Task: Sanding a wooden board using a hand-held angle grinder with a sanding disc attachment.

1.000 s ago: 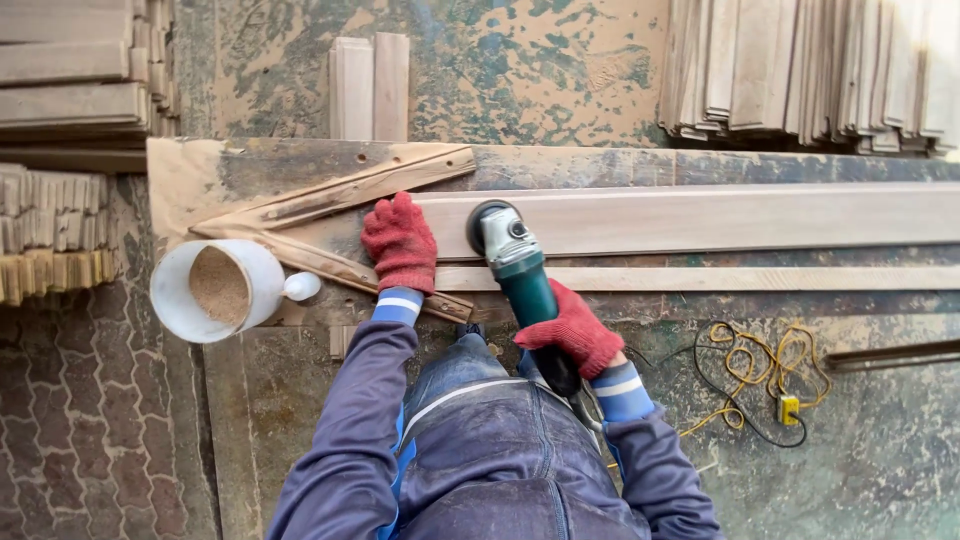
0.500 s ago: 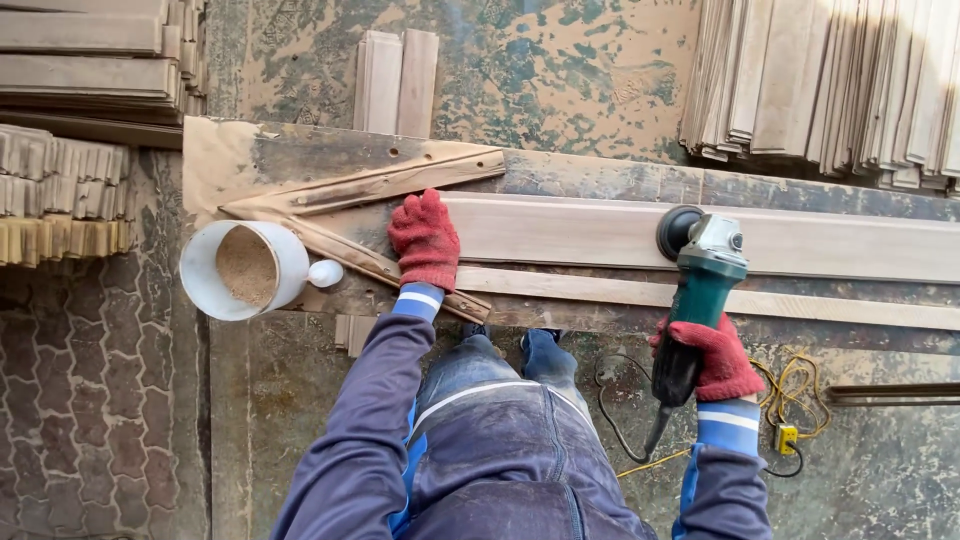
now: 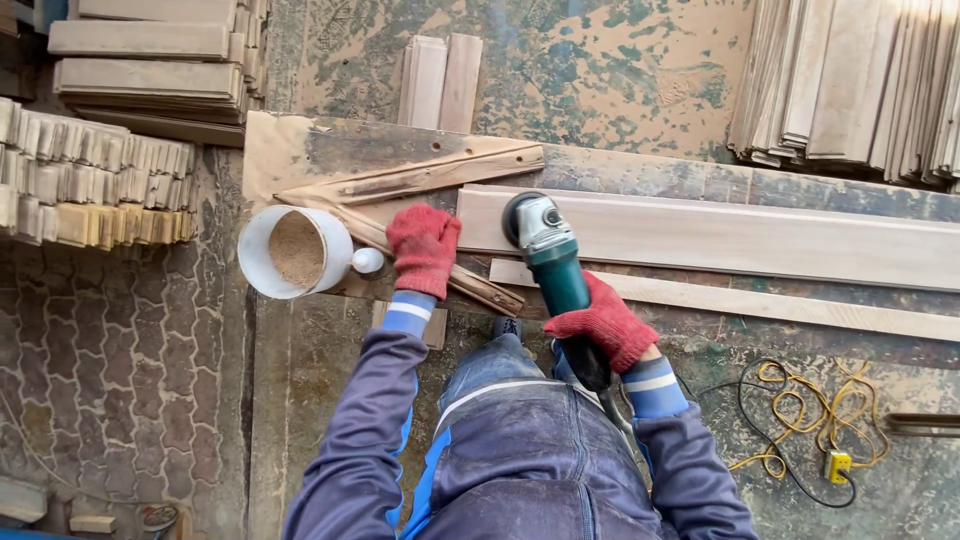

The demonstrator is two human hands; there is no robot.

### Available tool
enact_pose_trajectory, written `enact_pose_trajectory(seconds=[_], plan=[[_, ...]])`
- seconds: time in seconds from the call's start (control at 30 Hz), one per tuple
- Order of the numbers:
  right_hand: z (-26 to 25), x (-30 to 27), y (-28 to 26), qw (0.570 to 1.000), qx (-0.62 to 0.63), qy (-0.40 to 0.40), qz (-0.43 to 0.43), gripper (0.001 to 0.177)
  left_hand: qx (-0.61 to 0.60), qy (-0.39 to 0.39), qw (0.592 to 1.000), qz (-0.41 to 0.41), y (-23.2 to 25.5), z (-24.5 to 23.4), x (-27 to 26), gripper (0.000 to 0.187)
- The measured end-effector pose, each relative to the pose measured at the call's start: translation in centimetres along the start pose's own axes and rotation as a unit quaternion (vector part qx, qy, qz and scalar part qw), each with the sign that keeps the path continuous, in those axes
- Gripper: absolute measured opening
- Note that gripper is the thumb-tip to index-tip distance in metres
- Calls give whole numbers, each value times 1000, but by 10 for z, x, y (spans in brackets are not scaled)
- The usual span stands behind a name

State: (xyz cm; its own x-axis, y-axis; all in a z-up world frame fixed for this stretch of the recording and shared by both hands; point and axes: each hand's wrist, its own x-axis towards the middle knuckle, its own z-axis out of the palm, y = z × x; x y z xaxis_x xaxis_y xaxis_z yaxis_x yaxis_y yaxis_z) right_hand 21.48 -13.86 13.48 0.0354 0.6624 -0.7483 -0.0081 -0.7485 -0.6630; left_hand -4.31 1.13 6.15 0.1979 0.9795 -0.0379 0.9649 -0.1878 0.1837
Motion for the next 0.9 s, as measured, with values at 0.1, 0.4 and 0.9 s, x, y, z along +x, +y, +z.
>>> enact_pose_trajectory(seconds=[0.1,0.4,0.9], plan=[[21,4,-3,998,-54,-26,-9,82,16,81,997,3,-39,97,-41,15],[17,-25,-28,999,20,45,24,69,-631,-234,705,-223,86,7,-162,40],[68,-1,-65,989,-115,-89,-25,44,-731,-166,499,-435,88,12,-125,75]])
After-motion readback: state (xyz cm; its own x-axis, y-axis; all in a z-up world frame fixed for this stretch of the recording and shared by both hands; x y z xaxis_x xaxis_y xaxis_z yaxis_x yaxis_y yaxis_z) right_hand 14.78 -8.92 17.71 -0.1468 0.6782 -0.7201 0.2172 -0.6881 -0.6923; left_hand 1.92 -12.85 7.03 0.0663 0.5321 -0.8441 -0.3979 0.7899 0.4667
